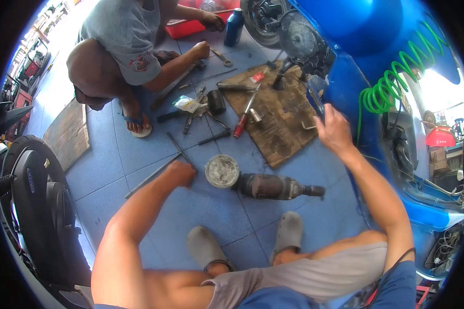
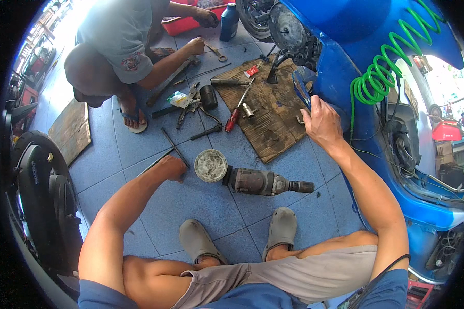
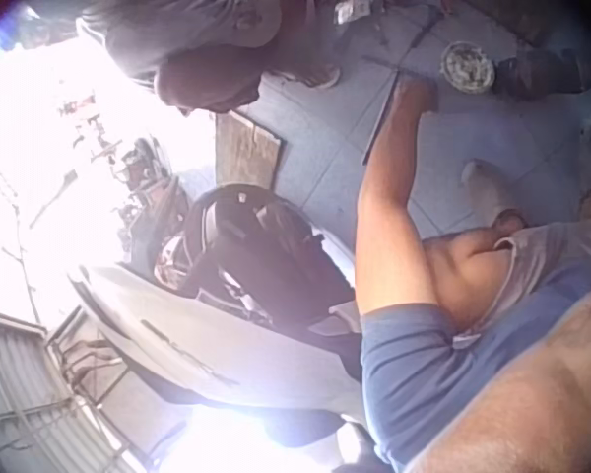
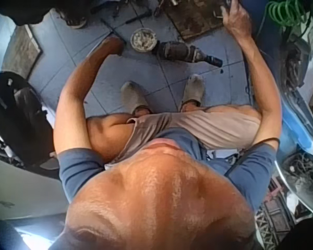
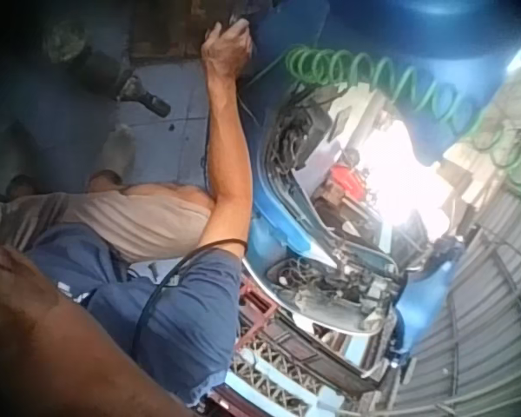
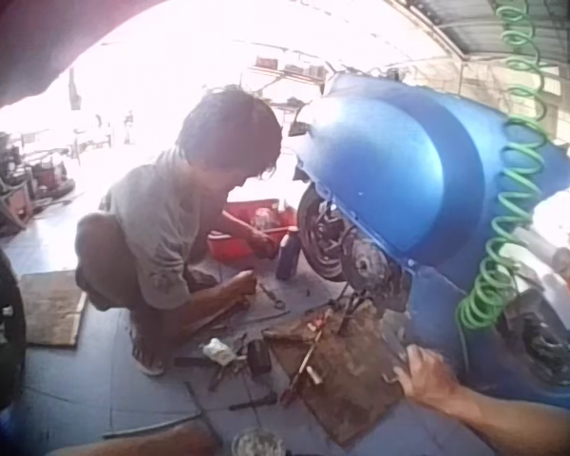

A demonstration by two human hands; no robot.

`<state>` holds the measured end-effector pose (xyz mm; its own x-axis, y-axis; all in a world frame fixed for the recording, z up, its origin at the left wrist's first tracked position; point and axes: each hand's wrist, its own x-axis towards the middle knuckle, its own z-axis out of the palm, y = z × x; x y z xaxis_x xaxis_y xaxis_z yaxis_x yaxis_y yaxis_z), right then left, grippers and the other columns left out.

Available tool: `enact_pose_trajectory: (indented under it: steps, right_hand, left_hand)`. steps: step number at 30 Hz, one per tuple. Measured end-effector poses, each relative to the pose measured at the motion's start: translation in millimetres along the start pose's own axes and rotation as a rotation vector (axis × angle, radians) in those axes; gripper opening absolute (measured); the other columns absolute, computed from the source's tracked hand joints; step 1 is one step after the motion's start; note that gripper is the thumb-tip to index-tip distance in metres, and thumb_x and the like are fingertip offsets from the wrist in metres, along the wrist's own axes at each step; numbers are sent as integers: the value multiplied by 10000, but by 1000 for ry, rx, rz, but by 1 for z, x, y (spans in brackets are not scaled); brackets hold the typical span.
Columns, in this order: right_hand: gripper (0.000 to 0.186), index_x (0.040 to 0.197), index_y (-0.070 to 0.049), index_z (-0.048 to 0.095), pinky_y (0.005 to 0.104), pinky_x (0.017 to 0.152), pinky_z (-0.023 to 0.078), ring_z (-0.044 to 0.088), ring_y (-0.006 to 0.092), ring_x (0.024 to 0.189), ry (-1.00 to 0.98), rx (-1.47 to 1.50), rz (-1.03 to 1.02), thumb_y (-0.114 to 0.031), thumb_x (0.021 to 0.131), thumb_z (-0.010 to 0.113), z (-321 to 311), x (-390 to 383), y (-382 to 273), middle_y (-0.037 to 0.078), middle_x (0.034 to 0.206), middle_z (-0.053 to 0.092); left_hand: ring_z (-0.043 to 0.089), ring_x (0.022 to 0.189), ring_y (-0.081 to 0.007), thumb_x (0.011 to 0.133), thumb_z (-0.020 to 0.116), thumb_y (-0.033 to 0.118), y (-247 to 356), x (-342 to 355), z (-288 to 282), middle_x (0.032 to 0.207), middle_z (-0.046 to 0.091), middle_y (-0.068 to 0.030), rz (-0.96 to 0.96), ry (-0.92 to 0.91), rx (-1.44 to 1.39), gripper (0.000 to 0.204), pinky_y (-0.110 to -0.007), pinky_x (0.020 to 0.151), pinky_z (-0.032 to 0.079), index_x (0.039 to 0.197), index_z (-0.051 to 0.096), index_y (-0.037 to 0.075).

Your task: Repairing or maintaining a motorcycle engine assembly.

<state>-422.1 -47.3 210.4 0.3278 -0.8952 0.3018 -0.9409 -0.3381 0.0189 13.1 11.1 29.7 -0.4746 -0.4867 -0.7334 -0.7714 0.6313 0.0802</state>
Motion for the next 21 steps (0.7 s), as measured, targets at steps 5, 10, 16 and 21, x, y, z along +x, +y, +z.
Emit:
enact_pose_trajectory:
  steps: [5, 10, 16, 21]
  right_hand:
    - [282, 1035, 27, 512, 498, 757, 543, 663, 431, 855, -4, 12, 0, -186, 926, 662, 0, 0, -1, 243, 904, 649]
    - [283, 1037, 28, 511, 498, 756, 543, 664, 431, 854, -7, 4, 1, -182, 924, 665, -1, -1, -1, 242, 904, 649]
    - [276, 1022, 23, 506, 499, 754, 542, 662, 435, 856, -4, 2, 4, -170, 917, 673, -2, 0, -4, 243, 902, 648]
    - [269, 1010, 18, 504, 500, 754, 540, 659, 439, 858, 1, 12, 9, -164, 912, 677, -2, 0, -2, 245, 898, 647]
  left_hand:
    - [713, 1040, -264, 796, 815, 392, 1, -1, -1, 1048, 755, -72, -19, -29, -2, 384, -418, 831, 565, 1072, 769, 129]
    - [710, 1048, -270, 804, 811, 403, 2, -2, -2, 1055, 752, -69, -1, -22, 10, 399, -417, 838, 563, 1092, 761, 131]
    - [707, 1057, -268, 802, 812, 402, 2, -1, -2, 1059, 751, -67, -12, -23, 3, 403, -416, 838, 560, 1099, 757, 135]
    - [708, 1052, -266, 795, 819, 388, 2, 0, -2, 1057, 751, -69, -12, -19, -1, 404, -418, 837, 559, 1102, 752, 135]
